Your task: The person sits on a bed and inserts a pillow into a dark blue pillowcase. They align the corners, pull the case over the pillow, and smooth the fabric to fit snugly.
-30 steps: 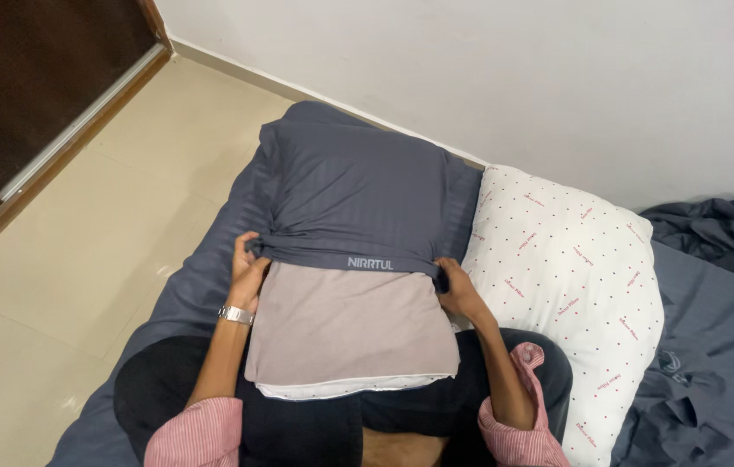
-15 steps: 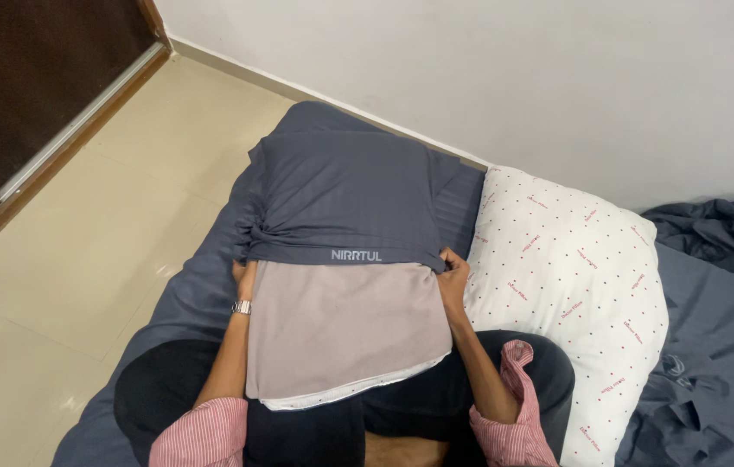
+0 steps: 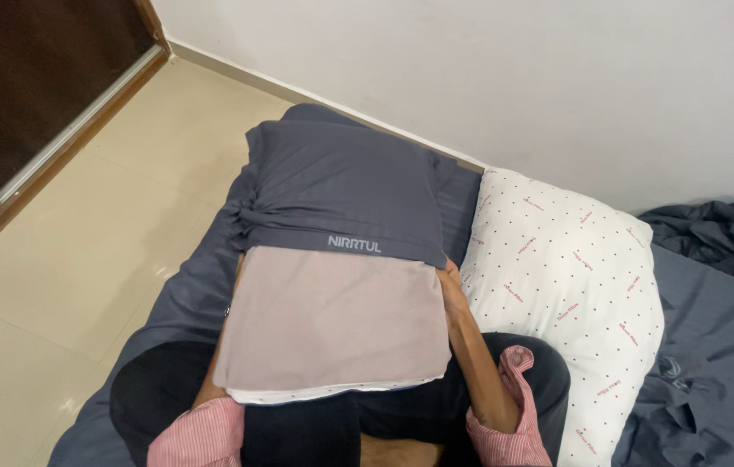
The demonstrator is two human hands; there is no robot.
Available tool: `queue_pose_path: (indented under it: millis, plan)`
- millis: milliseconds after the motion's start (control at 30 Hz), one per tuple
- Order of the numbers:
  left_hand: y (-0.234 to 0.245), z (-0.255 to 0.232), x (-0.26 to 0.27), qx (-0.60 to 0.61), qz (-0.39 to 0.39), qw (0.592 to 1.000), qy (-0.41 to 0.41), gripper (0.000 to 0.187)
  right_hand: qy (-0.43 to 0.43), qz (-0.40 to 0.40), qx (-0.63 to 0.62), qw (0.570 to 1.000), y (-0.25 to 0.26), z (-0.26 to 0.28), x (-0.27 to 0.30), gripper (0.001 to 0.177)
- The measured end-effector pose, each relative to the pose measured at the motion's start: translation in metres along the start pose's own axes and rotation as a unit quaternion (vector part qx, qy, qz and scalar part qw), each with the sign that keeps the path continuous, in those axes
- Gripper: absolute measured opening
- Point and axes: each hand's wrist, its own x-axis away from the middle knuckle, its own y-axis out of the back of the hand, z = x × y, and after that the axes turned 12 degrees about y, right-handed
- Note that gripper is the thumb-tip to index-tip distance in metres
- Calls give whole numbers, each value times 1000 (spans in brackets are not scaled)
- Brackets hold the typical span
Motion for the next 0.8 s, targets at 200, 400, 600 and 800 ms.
queue_pose_path:
  millis: [200,400,600,800]
  plan:
    - [7,-5,-22,-22,-13,1000,-13,44,37,152,1,988,-42,36,7,48]
    - [-7,-11,-29,-49,-3,999,-22,43,293,126,427,846,-50,23,14,30]
    - [-17,-19,-33,-54,-6,998,-40,42,306,43,515,799,-52,11,18,16]
    - [-39,-20,-39,-64,10,997,-46,41,293,24,599,745,-51,16,21,24]
